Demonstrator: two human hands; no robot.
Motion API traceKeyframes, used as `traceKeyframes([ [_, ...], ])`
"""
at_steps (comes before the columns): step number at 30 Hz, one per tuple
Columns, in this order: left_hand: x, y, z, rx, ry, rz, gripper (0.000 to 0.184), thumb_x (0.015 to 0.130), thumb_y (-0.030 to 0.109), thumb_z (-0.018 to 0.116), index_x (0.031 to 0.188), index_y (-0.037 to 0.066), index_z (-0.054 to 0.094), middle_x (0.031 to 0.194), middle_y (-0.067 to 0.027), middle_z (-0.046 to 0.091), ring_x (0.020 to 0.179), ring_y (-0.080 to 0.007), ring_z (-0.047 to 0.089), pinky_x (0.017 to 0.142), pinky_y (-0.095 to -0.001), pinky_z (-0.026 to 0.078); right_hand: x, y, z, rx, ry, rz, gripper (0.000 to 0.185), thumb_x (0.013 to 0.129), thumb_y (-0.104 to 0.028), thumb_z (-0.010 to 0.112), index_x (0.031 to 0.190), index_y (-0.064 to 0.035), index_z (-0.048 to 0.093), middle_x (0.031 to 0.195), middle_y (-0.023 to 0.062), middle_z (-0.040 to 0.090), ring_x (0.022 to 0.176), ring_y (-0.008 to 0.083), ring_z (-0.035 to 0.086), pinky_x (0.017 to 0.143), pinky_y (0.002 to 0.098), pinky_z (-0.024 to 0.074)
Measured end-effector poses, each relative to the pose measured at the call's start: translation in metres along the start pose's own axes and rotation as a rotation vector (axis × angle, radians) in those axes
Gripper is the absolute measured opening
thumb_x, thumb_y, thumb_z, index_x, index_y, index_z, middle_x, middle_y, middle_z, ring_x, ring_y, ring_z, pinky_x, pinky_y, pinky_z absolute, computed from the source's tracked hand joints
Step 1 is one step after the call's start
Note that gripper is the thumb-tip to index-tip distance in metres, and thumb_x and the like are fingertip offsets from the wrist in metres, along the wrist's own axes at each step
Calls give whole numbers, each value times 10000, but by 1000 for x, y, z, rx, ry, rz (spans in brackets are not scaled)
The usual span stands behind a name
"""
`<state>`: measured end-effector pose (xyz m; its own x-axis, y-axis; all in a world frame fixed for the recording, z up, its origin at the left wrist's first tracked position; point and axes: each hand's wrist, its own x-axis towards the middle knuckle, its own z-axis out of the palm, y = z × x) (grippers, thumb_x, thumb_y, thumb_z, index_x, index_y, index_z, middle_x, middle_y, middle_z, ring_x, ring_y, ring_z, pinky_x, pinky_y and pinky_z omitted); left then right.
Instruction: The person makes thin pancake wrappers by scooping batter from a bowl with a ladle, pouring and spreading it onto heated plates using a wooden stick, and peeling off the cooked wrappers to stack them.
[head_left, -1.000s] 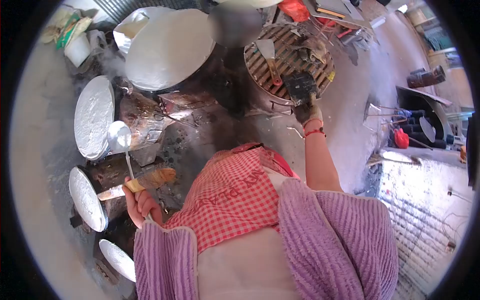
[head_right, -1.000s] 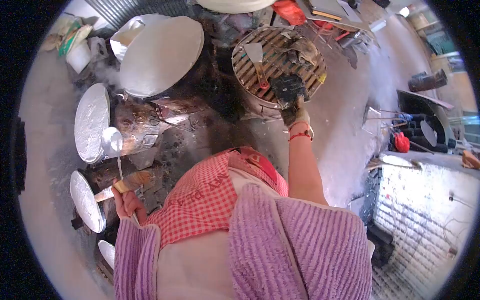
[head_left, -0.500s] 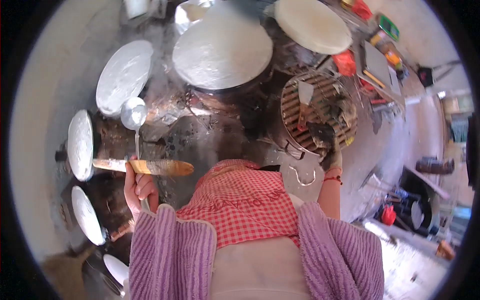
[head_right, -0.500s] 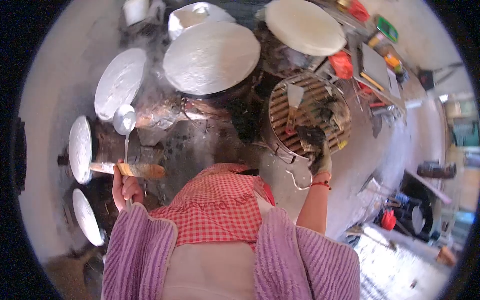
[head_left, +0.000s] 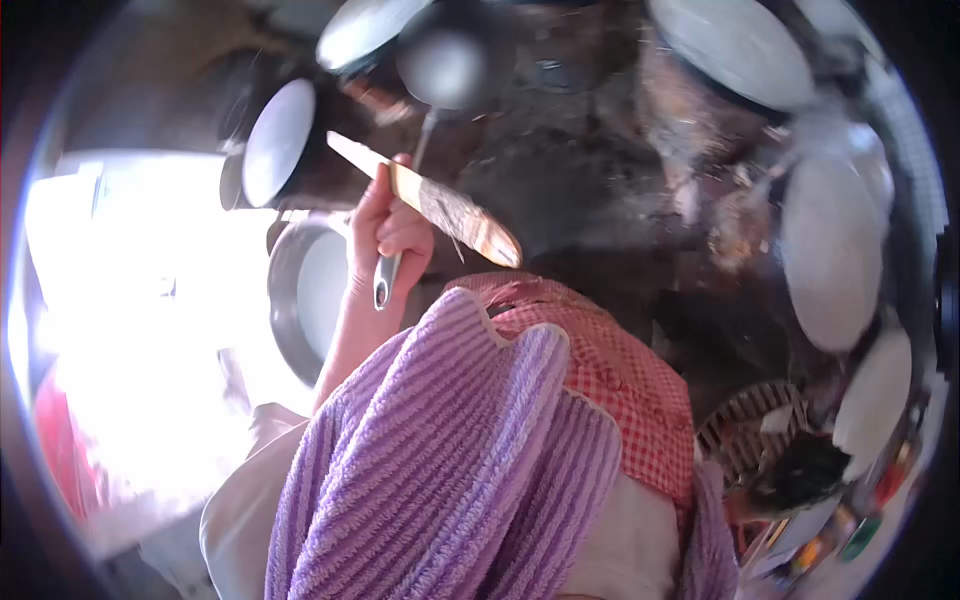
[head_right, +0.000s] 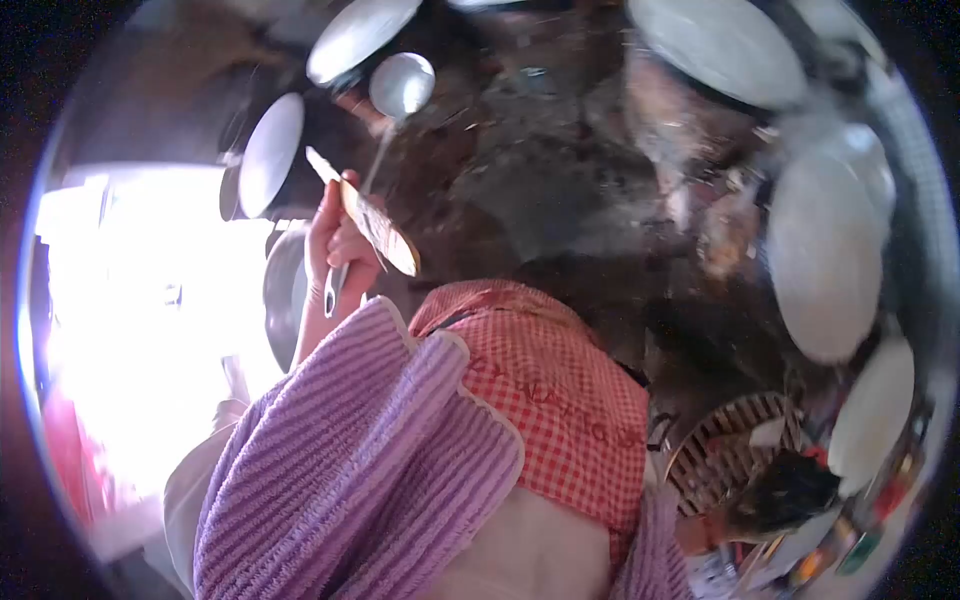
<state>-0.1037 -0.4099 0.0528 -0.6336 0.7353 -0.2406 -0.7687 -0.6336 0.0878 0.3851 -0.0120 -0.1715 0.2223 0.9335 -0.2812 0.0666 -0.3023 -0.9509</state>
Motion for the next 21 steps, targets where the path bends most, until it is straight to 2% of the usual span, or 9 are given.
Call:
traceKeyframes([
  [5, -116, 91, -13, 42, -1, 474, 367, 1037, 254, 434, 1215, -46, 547, 596, 21, 379, 404, -47, 282, 350, -193, 330, -13, -63, 188, 183, -464, -60, 477, 924, -265, 583, 1324, -12, 514, 1315, 138, 559, 1194, 293, 523, 989, 474, 458],
  [8, -179, 131, -32, 35, -61, 669, 341, 1035, 247, 439, 1179, -40, 552, 633, -36, 471, 386, -56, 325, 365, -206, 346, -94, -93, 320, 355, -783, 21, 467, 924, -247, 580, 1320, -9, 512, 1327, 150, 547, 1219, 307, 506, 1002, 497, 452],
  [11, -223, 162, -65, -25, 36, 864, 363, 1041, 256, 426, 1197, -52, 541, 596, 31, 328, 404, -40, 297, 364, -204, 311, -235, -99, 439, 495, -1104, 218, 457, 923, -230, 576, 1316, -6, 510, 1339, 162, 534, 1243, 321, 489, 1016, 519, 447],
  [13, -255, 173, -89, -70, 103, 973, 365, 1041, 270, 426, 1197, -36, 550, 595, 25, 364, 397, -37, 290, 357, -206, 298, -346, -77, 503, 540, -1285, 408, 451, 922, -218, 573, 1314, -4, 509, 1347, 170, 525, 1259, 330, 477, 1024, 534, 443],
  [14, -274, 177, -101, -112, 121, 1002, 370, 1043, 275, 420, 1196, -36, 551, 595, 16, 390, 394, -40, 290, 359, -207, 299, -417, -88, 525, 664, -1607, 1001, 427, 915, -199, 597, 1289, -6, 528, 1334, 161, 538, 1245, 336, 491, 1055, 567, 400],
  [15, -290, 184, -113, -147, 124, 1031, 375, 1045, 279, 414, 1195, -35, 552, 595, 7, 417, 392, -42, 290, 361, -208, 300, -462, -79, 549, 545, -1617, 1105, 403, 909, -194, 614, 1265, -18, 548, 1296, 151, 568, 1207, 339, 522, 1068, 589, 372],
  [18, -332, 184, -128, -208, 164, 1144, 394, 1049, 295, 399, 1219, -24, 556, 689, -39, 525, 410, -54, 310, 383, -221, 321, -553, -23, 621, 316, -1796, 1111, 338, 913, -212, 613, 1211, -53, 593, 1229, 131, 611, 1149, 313, 573, 1032, 540, 427],
  [19, -345, 184, -140, -183, 151, 1164, 412, 1050, 308, 397, 1239, -20, 560, 779, -68, 593, 430, -57, 326, 390, -222, 335, -586, -18, 633, 180, -1743, 1072, 300, 894, -159, 642, 1171, -50, 606, 1157, 92, 637, 1066, 248, 614, 952, 452, 492],
  [21, -358, 184, -148, -219, 148, 1238, 427, 1049, 312, 404, 1262, -27, 552, 782, -65, 612, 433, -65, 320, 400, -224, 327, -656, 9, 666, 24, -1579, 462, 352, 881, -153, 671, 1216, -68, 602, 1137, 35, 630, 1051, 200, 602, 895, 384, 514],
])
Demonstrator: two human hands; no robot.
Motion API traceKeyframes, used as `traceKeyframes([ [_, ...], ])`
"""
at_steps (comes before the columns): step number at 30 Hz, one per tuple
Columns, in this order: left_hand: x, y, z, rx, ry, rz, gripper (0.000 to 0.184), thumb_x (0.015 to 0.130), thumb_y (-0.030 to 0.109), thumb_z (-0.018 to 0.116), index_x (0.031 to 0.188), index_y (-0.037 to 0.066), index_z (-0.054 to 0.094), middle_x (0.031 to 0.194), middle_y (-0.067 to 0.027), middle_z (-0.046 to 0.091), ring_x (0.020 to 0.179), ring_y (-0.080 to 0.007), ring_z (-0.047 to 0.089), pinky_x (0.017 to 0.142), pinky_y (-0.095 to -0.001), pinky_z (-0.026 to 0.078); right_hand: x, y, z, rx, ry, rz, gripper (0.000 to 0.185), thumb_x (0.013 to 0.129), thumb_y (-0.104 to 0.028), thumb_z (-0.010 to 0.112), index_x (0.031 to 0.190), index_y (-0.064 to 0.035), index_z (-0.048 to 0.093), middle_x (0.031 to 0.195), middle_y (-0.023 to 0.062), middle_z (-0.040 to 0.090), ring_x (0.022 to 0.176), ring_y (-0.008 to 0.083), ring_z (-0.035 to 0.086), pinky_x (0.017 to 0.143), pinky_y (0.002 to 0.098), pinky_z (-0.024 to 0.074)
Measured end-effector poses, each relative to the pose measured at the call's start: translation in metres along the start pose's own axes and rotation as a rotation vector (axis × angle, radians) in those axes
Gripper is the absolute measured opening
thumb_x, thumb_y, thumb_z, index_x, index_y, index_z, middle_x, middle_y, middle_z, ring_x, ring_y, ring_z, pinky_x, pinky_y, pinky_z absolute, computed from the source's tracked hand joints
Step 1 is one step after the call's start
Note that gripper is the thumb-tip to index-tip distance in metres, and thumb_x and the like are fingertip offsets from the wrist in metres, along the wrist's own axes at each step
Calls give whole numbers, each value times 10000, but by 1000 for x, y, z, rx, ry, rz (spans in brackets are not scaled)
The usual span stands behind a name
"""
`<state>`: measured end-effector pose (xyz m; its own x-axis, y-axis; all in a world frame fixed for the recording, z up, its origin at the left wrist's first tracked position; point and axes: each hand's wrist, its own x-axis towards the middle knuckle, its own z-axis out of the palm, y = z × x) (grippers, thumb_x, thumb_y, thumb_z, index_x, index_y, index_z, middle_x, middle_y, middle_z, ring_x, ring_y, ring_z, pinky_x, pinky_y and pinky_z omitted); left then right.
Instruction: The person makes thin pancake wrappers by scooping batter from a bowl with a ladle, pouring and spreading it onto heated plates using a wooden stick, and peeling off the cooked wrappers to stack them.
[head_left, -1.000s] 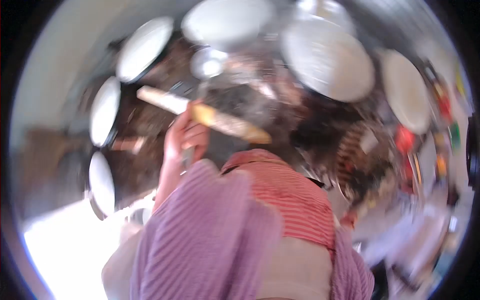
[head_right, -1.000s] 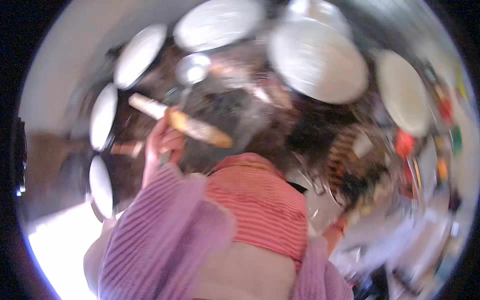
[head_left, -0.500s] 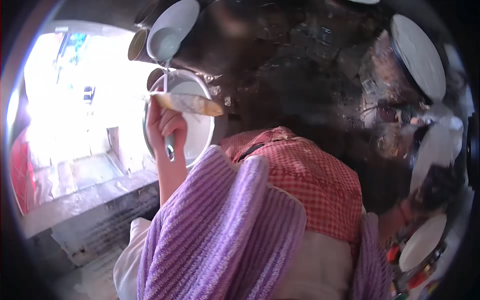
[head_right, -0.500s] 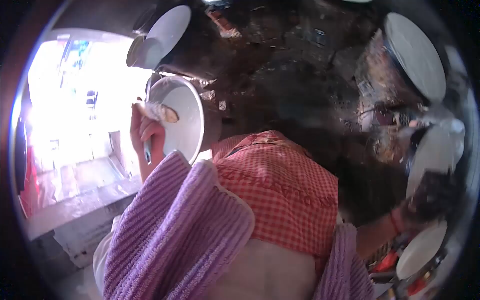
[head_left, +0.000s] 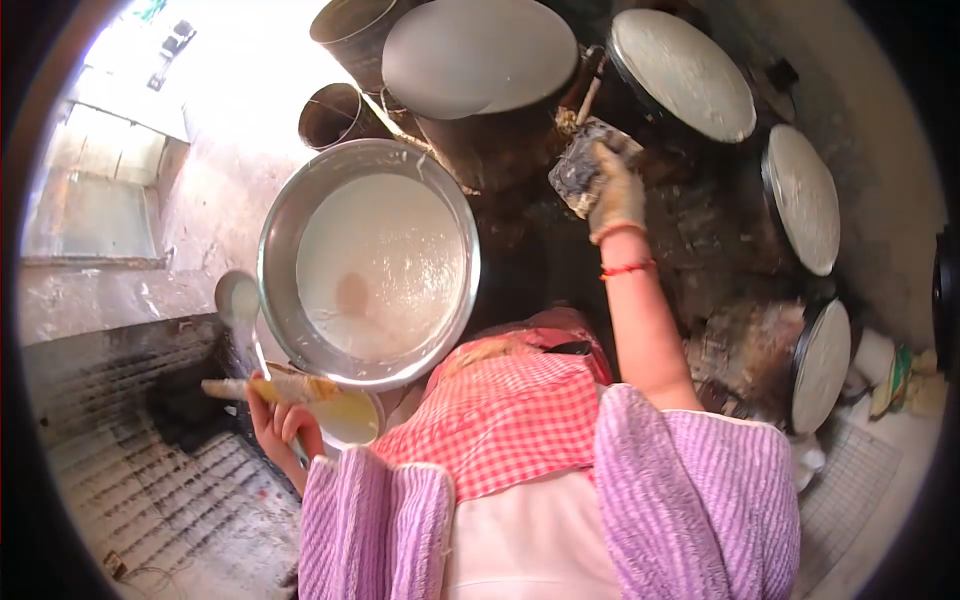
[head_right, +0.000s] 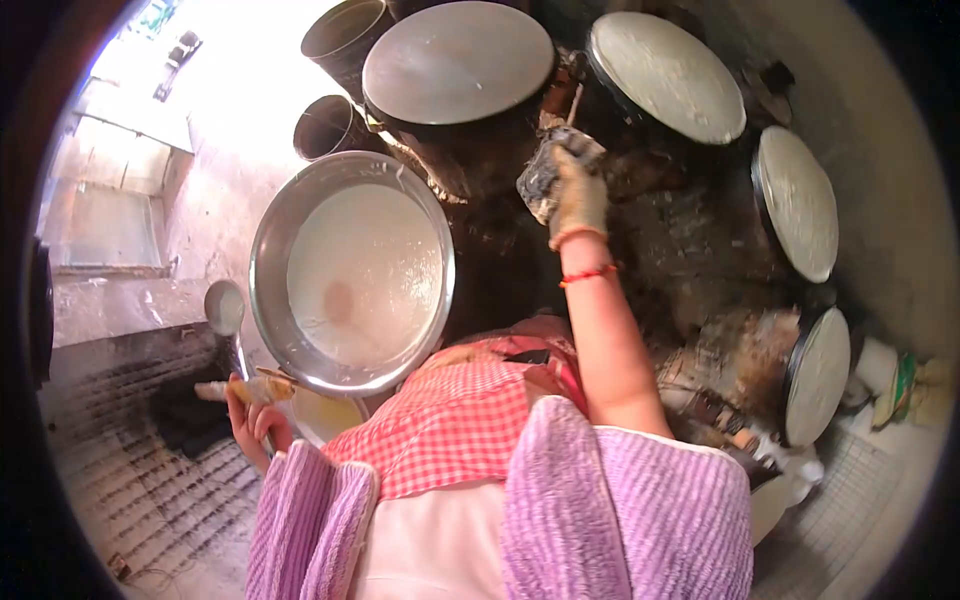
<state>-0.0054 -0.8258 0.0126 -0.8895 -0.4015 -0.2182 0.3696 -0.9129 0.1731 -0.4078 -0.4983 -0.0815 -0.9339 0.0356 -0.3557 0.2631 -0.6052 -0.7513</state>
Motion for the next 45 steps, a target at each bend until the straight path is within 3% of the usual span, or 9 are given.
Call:
traceKeyframes([
  [6, 3, 6, -4, -73, 229, 318, 382, 1044, 299, 419, 1218, -12, 558, 799, -72, 575, 436, -63, 342, 387, -215, 319, 150, 101, 51, -941, -172, -802, 537, 807, -129, 719, 1305, -45, 535, 1187, 42, 552, 1119, 162, 498, 973, 317, 425],
  [9, 11, -4, -5, -69, 335, 432, 393, 1039, 301, 432, 1246, -9, 555, 828, -76, 545, 434, -56, 337, 369, -199, 310, 227, 73, 63, -665, -142, -473, 685, 801, -231, 745, 1386, -26, 454, 1406, 115, 497, 1298, 207, 460, 1034, 321, 418],
  [16, 40, -48, -4, -136, 402, 515, 378, 1038, 297, 437, 1215, -7, 577, 715, -26, 381, 433, -50, 312, 364, -198, 306, 481, 5, 196, -1837, -481, -283, 789, 828, -435, 649, 1445, -20, 383, 1467, 102, 453, 1347, 226, 436, 1119, 304, 316],
  [24, 76, -75, 28, -129, 388, 559, 389, 1039, 319, 433, 1242, 23, 584, 795, -36, 415, 424, -24, 315, 367, -188, 327, 295, 112, 403, -2307, -976, -708, 540, 821, -574, 573, 1255, -256, 613, 1335, 61, 562, 1252, 320, 511, 1018, 491, 428],
  [29, 75, -57, 29, -116, 332, 497, 379, 1040, 303, 436, 1230, 9, 582, 777, -33, 421, 442, -42, 341, 378, -199, 336, 164, 138, 317, -2059, -1486, -1119, 402, 847, -466, 594, 1130, -192, 671, 1351, 34, 541, 1321, 320, 394, 1056, 514, 317],
  [34, 64, -28, 14, -72, 257, 406, 344, 1047, 273, 418, 1207, -6, 542, 756, -29, 386, 451, -30, 308, 368, -195, 339, 95, 60, 182, -1928, -1600, -938, 423, 810, -399, 651, 1214, -274, 629, 1407, -40, 490, 1424, 247, 287, 1179, 514, 172],
  [40, 60, -9, 22, 14, 190, 254, 378, 1057, 267, 385, 1253, -21, 532, 828, -91, 480, 464, -50, 345, 395, -195, 338, 105, -16, 65, -2073, -1189, -979, 357, 783, -404, 678, 1113, -270, 694, 1284, -29, 610, 1330, 250, 438, 1119, 482, 285],
  [43, 65, -3, 26, 65, 154, 60, 371, 1052, 297, 395, 1251, 13, 525, 963, -119, 541, 431, -34, 299, 383, -183, 324, 142, -33, -2, -1968, -540, -472, 404, 804, -404, 710, 1151, -198, 684, 1178, 65, 673, 1114, 214, 618, 948, 346, 480],
  [45, 86, -9, 21, 48, -6, -160, 379, 1049, 319, 399, 1262, 28, 517, 1043, -126, 542, 419, -29, 270, 377, -168, 293, 134, -24, -91, -1178, -257, -212, 494, 797, -339, 778, 1215, -108, 651, 1116, 71, 706, 988, 152, 668, 894, 290, 502],
])
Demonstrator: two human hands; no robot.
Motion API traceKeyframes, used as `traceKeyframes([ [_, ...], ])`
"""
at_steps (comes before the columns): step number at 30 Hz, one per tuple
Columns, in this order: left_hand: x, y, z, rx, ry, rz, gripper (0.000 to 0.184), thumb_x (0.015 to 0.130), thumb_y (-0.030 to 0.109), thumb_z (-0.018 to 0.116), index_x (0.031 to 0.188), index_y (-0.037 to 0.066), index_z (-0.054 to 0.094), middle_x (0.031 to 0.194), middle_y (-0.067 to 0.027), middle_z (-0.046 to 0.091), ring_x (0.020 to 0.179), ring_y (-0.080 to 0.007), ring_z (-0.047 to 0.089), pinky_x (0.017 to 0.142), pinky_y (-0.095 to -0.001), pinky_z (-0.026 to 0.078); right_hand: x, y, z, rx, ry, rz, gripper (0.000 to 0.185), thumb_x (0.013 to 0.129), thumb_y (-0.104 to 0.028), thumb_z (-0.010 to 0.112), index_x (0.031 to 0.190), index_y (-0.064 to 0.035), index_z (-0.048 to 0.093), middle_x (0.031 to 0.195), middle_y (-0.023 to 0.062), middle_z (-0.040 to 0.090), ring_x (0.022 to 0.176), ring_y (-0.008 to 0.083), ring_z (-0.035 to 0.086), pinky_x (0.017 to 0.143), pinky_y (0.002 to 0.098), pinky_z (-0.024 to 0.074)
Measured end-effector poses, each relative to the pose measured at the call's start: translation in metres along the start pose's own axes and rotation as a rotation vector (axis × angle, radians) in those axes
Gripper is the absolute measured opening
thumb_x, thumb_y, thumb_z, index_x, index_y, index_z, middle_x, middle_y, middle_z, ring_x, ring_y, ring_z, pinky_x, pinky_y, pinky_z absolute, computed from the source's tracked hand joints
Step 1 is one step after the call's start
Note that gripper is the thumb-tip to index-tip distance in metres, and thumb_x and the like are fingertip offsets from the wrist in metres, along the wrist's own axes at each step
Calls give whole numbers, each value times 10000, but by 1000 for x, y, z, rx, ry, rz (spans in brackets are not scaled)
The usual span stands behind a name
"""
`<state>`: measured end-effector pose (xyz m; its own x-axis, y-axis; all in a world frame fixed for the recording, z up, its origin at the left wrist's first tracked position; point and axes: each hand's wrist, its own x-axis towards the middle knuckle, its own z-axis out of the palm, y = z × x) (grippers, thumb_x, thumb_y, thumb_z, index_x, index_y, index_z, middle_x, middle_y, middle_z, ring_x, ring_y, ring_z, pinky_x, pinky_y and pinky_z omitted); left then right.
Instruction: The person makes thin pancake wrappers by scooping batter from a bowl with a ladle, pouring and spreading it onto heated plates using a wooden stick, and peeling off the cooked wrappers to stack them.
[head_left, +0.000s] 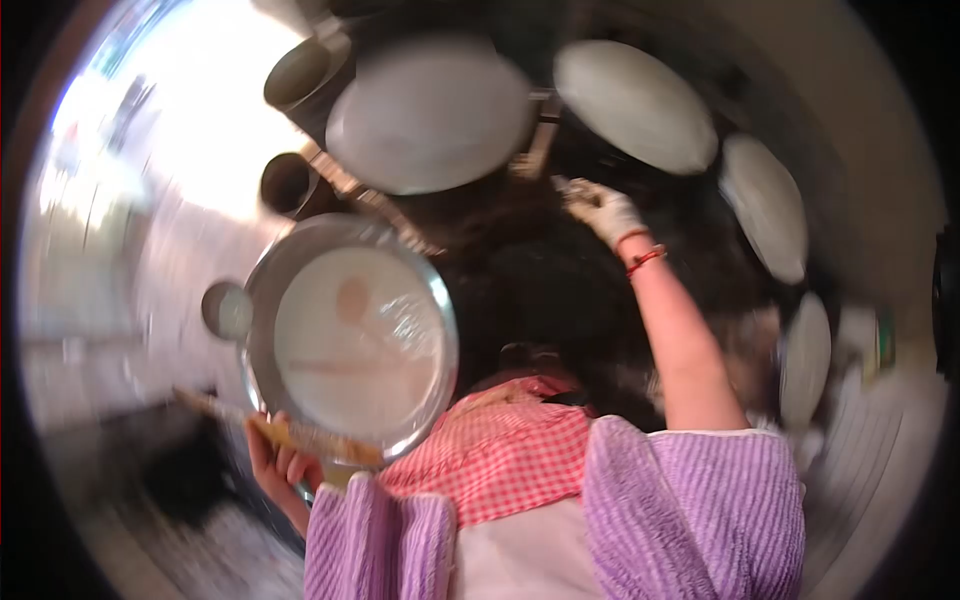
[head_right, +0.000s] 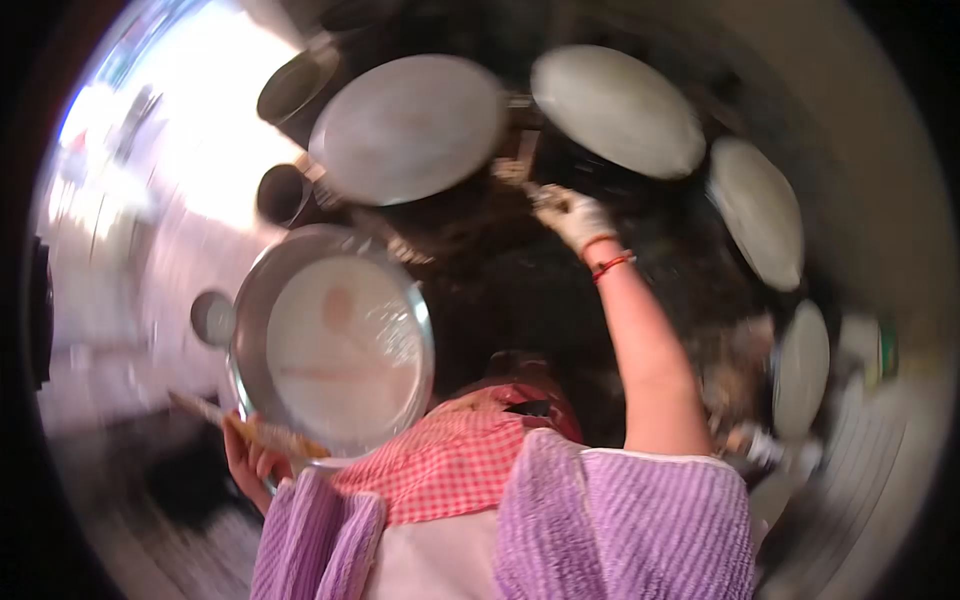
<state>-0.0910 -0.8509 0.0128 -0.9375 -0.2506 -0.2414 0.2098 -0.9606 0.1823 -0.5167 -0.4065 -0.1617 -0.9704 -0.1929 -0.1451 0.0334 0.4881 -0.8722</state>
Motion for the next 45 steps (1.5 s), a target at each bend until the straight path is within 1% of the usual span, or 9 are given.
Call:
traceKeyframes([
  [11, 120, -190, 52, 255, -319, -889, 395, 1055, 319, 379, 1281, 35, 534, 913, -113, 558, 437, -43, 302, 397, -184, 286, -592, 175, -48, 888, 1416, 864, 650, 826, -483, 733, 1280, -44, 580, 1186, 88, 639, 1054, 209, 606, 875, 329, 493],
  [15, 101, -288, 69, 269, -465, -1240, 401, 1056, 320, 376, 1285, 34, 539, 880, -113, 564, 446, -45, 315, 408, -187, 291, -783, 161, 19, 1650, 1959, -182, 474, 942, -381, 605, 1334, -121, 545, 1282, 74, 602, 1135, 269, 574, 977, 388, 458],
  [21, 38, -407, 103, 270, -409, -1484, 342, 1038, 247, 442, 1207, -24, 566, 812, -49, 454, 442, -65, 344, 362, -214, 318, -885, 101, 58, 1396, 2579, -471, 412, 990, -256, 497, 1374, -106, 508, 1396, 90, 520, 1254, 277, 504, 1106, 443, 370],
  [24, -13, -451, 114, 235, -273, -1582, 318, 1029, 241, 461, 1194, -5, 577, 795, -26, 390, 452, -68, 331, 371, -233, 293, -977, 190, 112, 1783, 1836, -1328, 477, 979, -244, 477, 1432, -104, 423, 1445, 82, 472, 1304, 276, 459, 1135, 453, 329],
  [26, -41, -465, 126, 177, -149, -1615, 303, 1021, 233, 468, 1170, 2, 594, 790, -11, 349, 462, -71, 322, 378, -254, 271, -939, 121, 65, 1332, 2478, -340, 509, 990, -285, 382, 1466, -106, 369, 1502, 51, 407, 1387, 237, 364, 1159, 439, 254],
  [32, -40, -449, 128, 235, -344, -1525, 346, 1039, 245, 443, 1190, -50, 543, 841, -34, 386, 510, -60, 375, 377, -212, 346, -1015, 175, 151, 1537, 2502, 258, 481, 973, -332, 519, 1328, -9, 532, 1310, 97, 590, 1168, 281, 560, 1044, 410, 412],
  [35, -15, -411, 124, 298, -319, -1380, 359, 1043, 259, 429, 1205, -44, 534, 849, -34, 384, 504, -66, 374, 383, -215, 367, -996, 157, 160, 1000, 2535, 1120, 458, 924, -329, 607, 1243, 0, 599, 1152, 96, 658, 998, 258, 623, 878, 412, 491],
  [38, 22, -357, 117, 237, -386, -1332, 368, 1040, 269, 432, 1213, -42, 528, 851, -35, 382, 500, -66, 383, 396, -209, 394, -908, 130, 118, 754, 2500, 1110, 401, 881, -305, 677, 1140, 0, 652, 1031, 75, 670, 872, 210, 623, 739, 361, 502],
  [45, 78, -184, 87, 201, -226, -792, 366, 1041, 279, 425, 1211, -18, 556, 818, -39, 406, 453, -62, 363, 385, -208, 372, -556, 155, 2, 957, 1117, 659, 346, 862, -217, 724, 1148, -40, 644, 1001, 56, 678, 843, 155, 656, 730, 270, 522],
])
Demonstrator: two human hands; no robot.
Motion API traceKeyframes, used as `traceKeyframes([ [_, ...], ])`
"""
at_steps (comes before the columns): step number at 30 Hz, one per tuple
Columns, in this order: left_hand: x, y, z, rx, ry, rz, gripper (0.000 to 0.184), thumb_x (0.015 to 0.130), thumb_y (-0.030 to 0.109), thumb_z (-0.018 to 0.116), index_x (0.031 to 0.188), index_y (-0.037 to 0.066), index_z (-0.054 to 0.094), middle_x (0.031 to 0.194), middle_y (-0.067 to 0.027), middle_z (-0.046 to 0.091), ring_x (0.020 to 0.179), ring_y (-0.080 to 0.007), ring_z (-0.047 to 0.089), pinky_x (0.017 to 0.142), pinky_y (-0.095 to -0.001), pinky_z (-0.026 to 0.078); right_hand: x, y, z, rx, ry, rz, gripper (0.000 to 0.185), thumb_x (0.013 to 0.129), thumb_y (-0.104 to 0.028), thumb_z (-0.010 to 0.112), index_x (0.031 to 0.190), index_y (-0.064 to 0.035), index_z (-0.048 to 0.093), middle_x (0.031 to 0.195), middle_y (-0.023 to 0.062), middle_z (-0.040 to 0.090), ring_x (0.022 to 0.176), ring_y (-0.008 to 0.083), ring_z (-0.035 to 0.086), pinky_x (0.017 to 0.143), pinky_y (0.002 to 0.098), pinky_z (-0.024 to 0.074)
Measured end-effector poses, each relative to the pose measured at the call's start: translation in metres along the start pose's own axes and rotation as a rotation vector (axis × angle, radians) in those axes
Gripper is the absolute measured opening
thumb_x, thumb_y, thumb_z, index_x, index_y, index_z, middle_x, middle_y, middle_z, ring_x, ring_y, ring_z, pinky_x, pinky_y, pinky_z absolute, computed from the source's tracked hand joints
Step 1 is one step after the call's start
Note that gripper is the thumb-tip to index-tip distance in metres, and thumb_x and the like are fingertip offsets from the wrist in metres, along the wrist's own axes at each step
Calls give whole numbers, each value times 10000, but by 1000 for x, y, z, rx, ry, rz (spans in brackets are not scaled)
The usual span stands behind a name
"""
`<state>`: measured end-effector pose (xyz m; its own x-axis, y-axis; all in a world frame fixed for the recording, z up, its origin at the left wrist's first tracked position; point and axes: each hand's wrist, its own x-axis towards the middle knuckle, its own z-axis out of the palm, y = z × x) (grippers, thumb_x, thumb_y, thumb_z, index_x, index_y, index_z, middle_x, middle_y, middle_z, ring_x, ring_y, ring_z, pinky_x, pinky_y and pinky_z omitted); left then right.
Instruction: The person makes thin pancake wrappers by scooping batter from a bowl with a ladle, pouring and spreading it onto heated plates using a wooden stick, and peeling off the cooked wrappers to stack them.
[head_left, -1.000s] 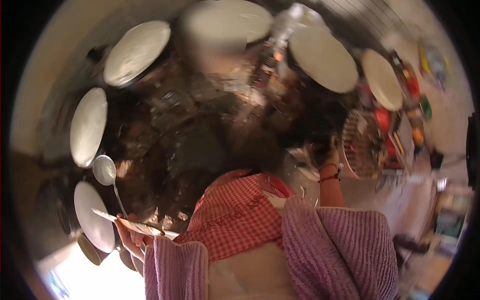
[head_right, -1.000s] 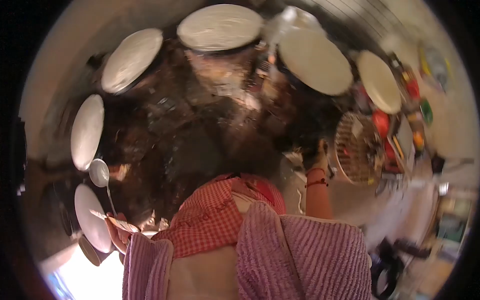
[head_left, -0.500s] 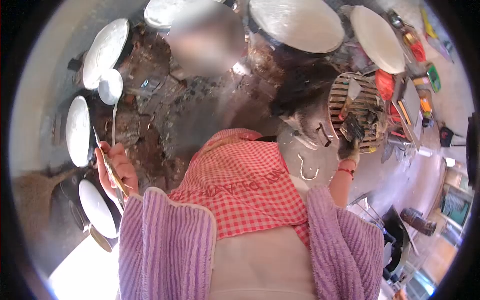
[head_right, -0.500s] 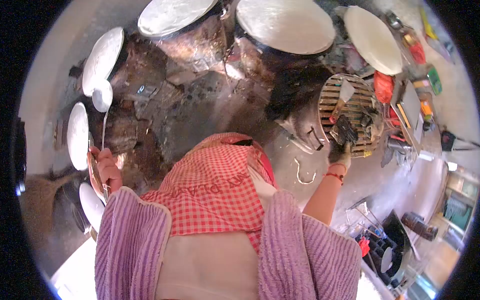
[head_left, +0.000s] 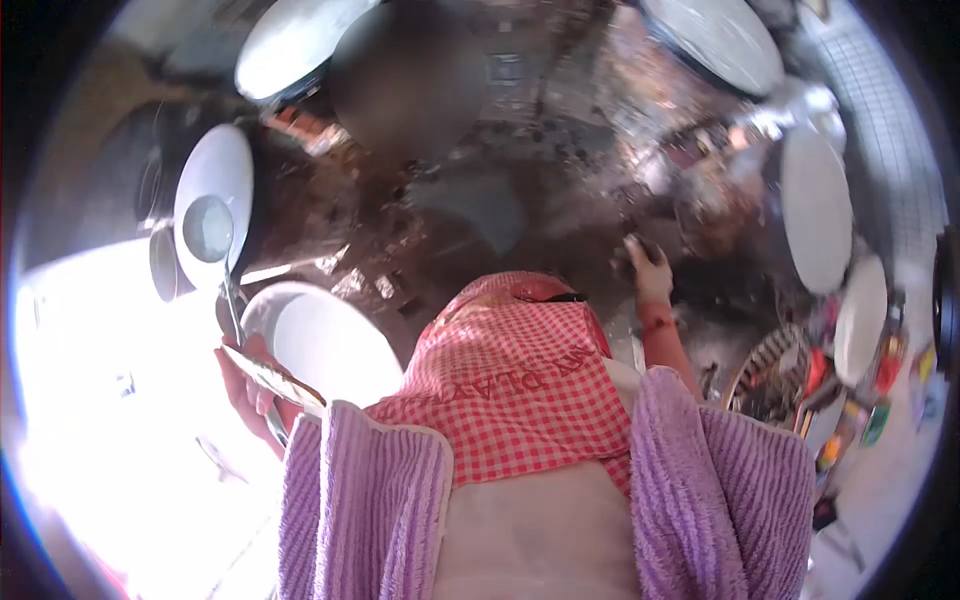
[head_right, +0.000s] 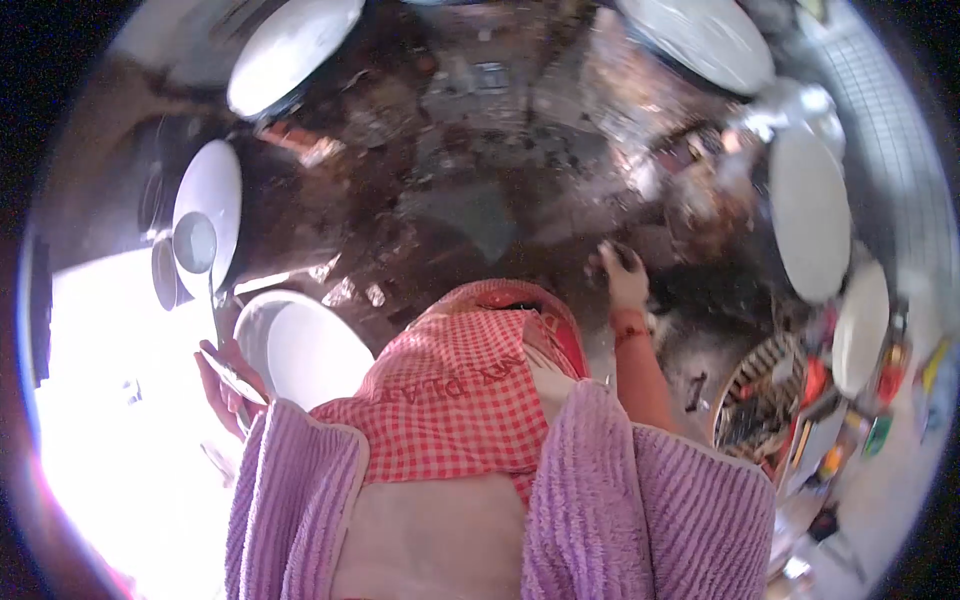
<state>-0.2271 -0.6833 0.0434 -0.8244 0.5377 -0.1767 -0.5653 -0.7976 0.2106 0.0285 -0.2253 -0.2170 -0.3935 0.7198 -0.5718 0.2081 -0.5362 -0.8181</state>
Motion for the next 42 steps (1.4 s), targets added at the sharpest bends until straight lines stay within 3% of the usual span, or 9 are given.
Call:
traceKeyframes([
  [3, -47, 44, -24, 7, 61, 185, 359, 1040, 282, 429, 1204, -8, 564, 812, -41, 409, 448, -70, 353, 382, -216, 359, 62, 16, 150, -88, -452, 173, 306, 849, -209, 732, 1109, -59, 670, 988, 43, 690, 843, 163, 679, 757, 275, 526],
  [4, -59, 59, -33, 4, 89, 243, 356, 1040, 283, 431, 1202, -5, 566, 810, -41, 411, 446, -72, 349, 382, -218, 355, 51, 1, 219, -434, -415, 97, 299, 848, -214, 730, 1100, -64, 674, 1009, 39, 697, 889, 171, 682, 796, 284, 526],
  [7, -99, 85, -45, 24, 162, 426, 349, 1039, 285, 436, 1195, 5, 574, 804, -44, 414, 440, -79, 339, 379, -226, 342, 114, 90, 335, -676, -719, -105, 345, 839, -264, 725, 1124, -78, 668, 1139, 15, 685, 1028, 190, 649, 890, 320, 500],
  [9, -117, 91, -51, 29, 213, 535, 400, 1047, 305, 403, 1228, -19, 554, 827, -82, 437, 437, -88, 348, 383, -229, 365, 97, 86, 410, -1031, -841, -16, 428, 828, -305, 727, 1196, -105, 641, 1205, -7, 660, 1078, 200, 622, 868, 356, 506],
  [13, -128, 85, -59, -120, 292, 721, 425, 1041, 312, 426, 1252, -35, 552, 840, -53, 422, 472, -77, 385, 384, -222, 373, 107, 141, 534, -1301, -675, 215, 571, 768, -403, 766, 1193, -40, 650, 1202, 88, 661, 1088, 281, 619, 879, 410, 495],
  [18, -107, 56, -46, -273, 429, 1034, 392, 1038, 303, 444, 1211, -29, 560, 772, 7, 340, 484, -42, 299, 406, -209, 323, 138, 224, 638, -1364, -802, 123, 630, 783, -440, 757, 1248, -40, 616, 1202, 99, 653, 1030, 294, 631, 827, 435, 505],
  [23, -98, 36, -48, -344, 608, 1229, 391, 1033, 313, 455, 1187, -21, 586, 747, 17, 333, 473, -55, 295, 386, -216, 293, 129, 280, 676, -1475, -844, 81, 603, 783, -431, 758, 1227, -45, 626, 1163, 99, 660, 993, 290, 633, 807, 427, 509],
  [30, -100, 4, -48, -478, 594, 1340, 398, 1032, 340, 453, 1212, 7, 577, 759, 21, 324, 490, -67, 300, 414, -239, 254, 116, 322, 680, -1523, -843, 36, 565, 784, -419, 760, 1196, -51, 640, 1108, 99, 670, 942, 283, 637, 778, 415, 513],
  [42, -93, 7, -42, -424, 645, 1433, 461, 1044, 373, 395, 1245, -8, 560, 779, -1, 377, 495, -64, 361, 446, -241, 345, 145, 317, 660, -1283, -936, 181, 501, 785, -397, 762, 1143, -62, 664, 1015, 99, 687, 853, 273, 643, 730, 395, 520],
])
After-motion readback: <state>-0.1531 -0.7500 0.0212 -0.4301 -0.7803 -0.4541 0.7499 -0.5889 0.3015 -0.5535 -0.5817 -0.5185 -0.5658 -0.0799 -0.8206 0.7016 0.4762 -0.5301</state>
